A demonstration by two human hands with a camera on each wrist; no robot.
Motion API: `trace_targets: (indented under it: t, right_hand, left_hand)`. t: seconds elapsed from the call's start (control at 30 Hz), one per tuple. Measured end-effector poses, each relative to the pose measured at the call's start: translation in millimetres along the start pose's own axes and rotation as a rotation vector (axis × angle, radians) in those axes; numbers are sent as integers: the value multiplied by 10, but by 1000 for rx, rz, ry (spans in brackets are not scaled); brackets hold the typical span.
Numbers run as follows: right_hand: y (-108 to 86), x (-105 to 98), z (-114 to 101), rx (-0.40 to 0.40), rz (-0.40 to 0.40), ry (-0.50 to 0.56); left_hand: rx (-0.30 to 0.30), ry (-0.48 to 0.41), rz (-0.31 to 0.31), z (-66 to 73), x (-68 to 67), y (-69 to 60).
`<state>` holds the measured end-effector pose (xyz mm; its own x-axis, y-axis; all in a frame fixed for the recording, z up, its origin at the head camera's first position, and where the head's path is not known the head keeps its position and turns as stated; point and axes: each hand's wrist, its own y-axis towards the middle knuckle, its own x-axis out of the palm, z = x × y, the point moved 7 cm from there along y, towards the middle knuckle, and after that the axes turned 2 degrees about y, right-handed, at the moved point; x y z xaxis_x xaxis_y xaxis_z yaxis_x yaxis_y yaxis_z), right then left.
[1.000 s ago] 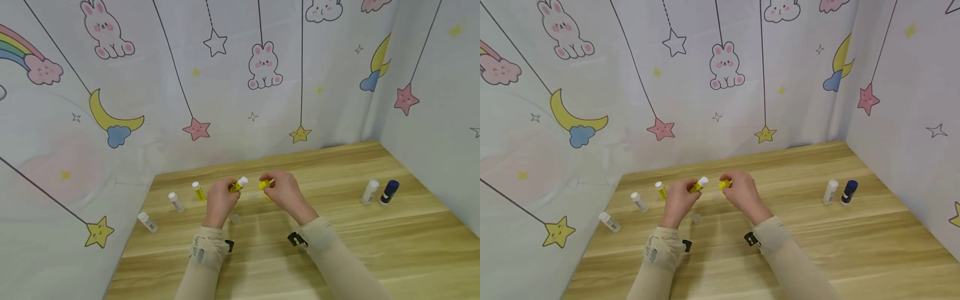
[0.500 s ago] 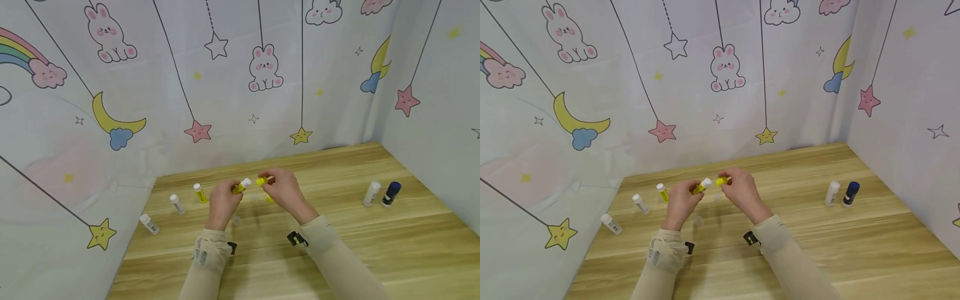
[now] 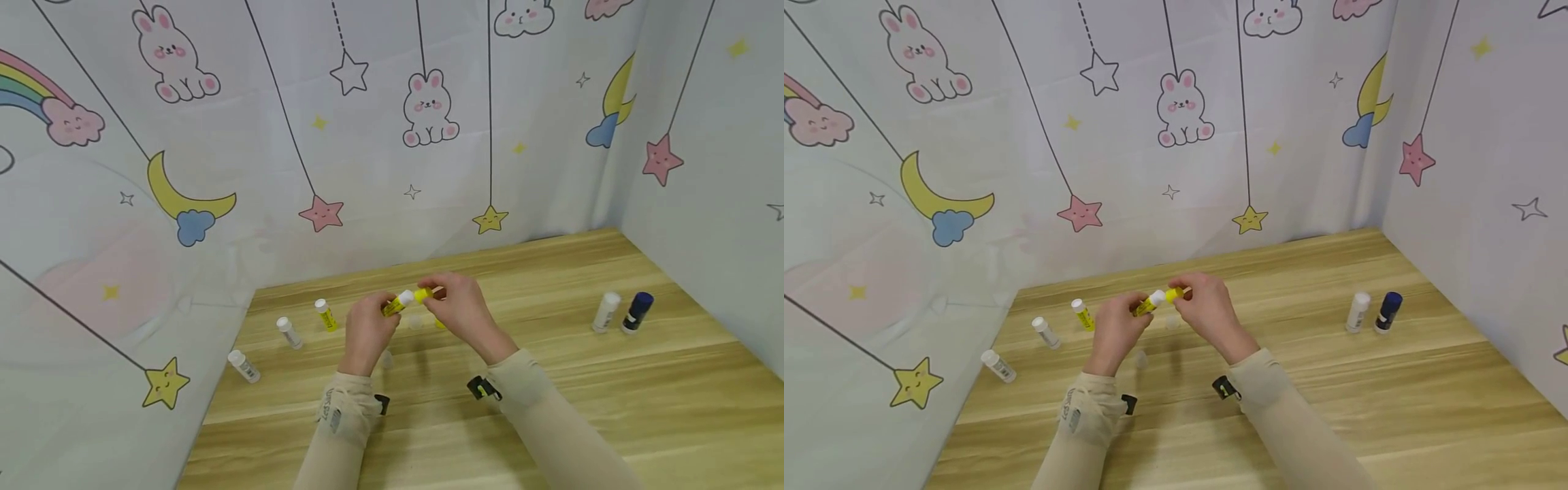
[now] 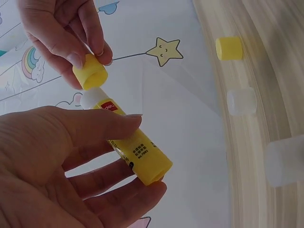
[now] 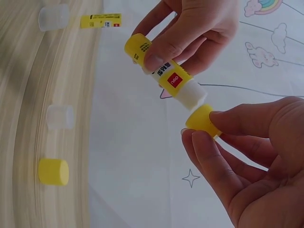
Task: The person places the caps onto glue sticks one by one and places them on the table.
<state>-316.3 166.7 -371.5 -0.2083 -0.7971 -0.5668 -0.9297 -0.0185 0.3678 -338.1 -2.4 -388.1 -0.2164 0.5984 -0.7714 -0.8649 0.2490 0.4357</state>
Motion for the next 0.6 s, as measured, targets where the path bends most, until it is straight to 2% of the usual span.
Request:
trace_targets:
  t: [0.6]
  right_hand:
    - [-11,30,-39,-29,-2,30]
  left_hand:
    - [24,42,-15,66,40,-22]
